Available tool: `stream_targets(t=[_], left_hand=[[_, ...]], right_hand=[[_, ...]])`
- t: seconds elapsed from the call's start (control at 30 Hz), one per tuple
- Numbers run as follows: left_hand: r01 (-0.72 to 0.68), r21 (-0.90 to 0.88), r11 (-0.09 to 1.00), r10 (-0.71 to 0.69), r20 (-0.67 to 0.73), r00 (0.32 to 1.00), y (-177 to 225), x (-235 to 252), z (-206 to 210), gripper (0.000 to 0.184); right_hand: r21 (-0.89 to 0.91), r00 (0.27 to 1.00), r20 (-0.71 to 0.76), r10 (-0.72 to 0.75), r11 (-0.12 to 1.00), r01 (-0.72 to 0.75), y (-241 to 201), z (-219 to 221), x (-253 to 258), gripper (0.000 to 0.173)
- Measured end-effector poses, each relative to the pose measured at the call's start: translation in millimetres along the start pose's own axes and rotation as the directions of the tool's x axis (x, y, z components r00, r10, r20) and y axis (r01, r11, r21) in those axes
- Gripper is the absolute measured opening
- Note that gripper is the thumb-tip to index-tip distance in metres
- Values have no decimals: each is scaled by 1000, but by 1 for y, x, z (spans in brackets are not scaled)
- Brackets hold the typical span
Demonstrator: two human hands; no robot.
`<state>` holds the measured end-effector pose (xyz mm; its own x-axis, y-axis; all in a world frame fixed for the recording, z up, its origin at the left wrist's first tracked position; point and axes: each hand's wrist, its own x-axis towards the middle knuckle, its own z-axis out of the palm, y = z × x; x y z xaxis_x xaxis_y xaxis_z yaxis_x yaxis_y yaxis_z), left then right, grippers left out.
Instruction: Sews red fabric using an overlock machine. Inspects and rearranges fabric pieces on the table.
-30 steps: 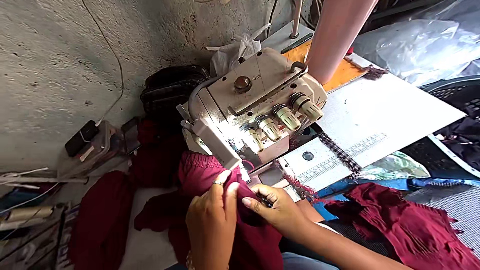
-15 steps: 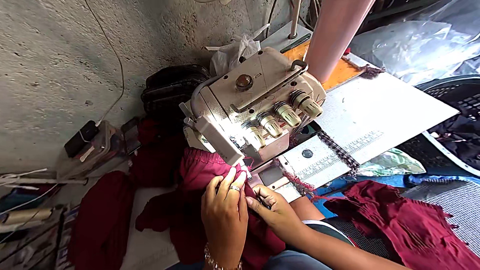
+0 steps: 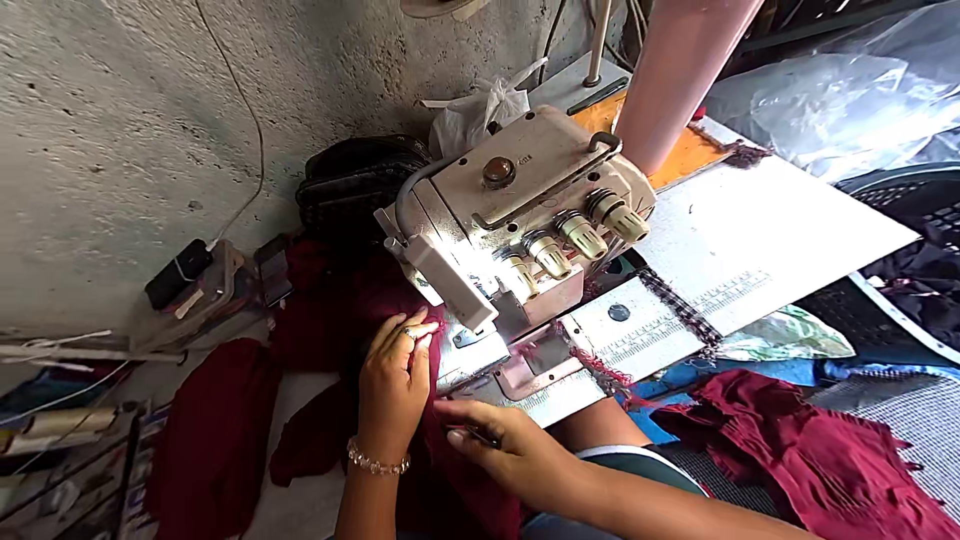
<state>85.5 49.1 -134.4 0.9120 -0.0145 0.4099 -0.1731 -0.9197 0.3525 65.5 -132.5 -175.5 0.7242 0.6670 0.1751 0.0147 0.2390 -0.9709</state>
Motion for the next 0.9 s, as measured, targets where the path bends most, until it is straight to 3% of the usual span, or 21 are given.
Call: stream_targets(t=[0.1,0.13,0.2,0.27,0.37,0.43,0.53,0.8,0.9], left_hand=[[45,12,999,-45,-22,999,3,-23,-7,30],[61,5,998,-61,-24,998,6,-30,-10,30],[83,17,996,-83,-18,996,11,-32,-18,35],[68,144,987,-66,-13,998,10,-16,-24,39],[1,325,946,-49,140,989,-6,15,-22,41],[-65,337,939,-21,246,969,-16,30,-27,33],[-176,363,915,86,251,964,-21,34,-42,30],[-197,382,903,115,228,967,-15,25,-55,31],[-181,321,930,119,205,971,-32,25,-75,33]], right_hand=[[-465,980,-48,-195,872,150,-7,-24,-2,23],[-609,968,-83,-236,781,138,-13,-32,-1,26],[-789,953,-131,-273,611,66,-28,-44,3,46],[-854,958,-124,-257,519,28,-39,-52,9,51],[-887,956,-82,-281,458,58,-40,-50,19,34],[-934,938,-87,-335,354,40,-39,-44,27,31],[-982,914,-92,-395,189,-17,-35,-34,38,27],[-989,885,-98,-456,144,-35,-19,-13,76,22],[-934,901,-119,-418,355,42,-27,-17,58,22]])
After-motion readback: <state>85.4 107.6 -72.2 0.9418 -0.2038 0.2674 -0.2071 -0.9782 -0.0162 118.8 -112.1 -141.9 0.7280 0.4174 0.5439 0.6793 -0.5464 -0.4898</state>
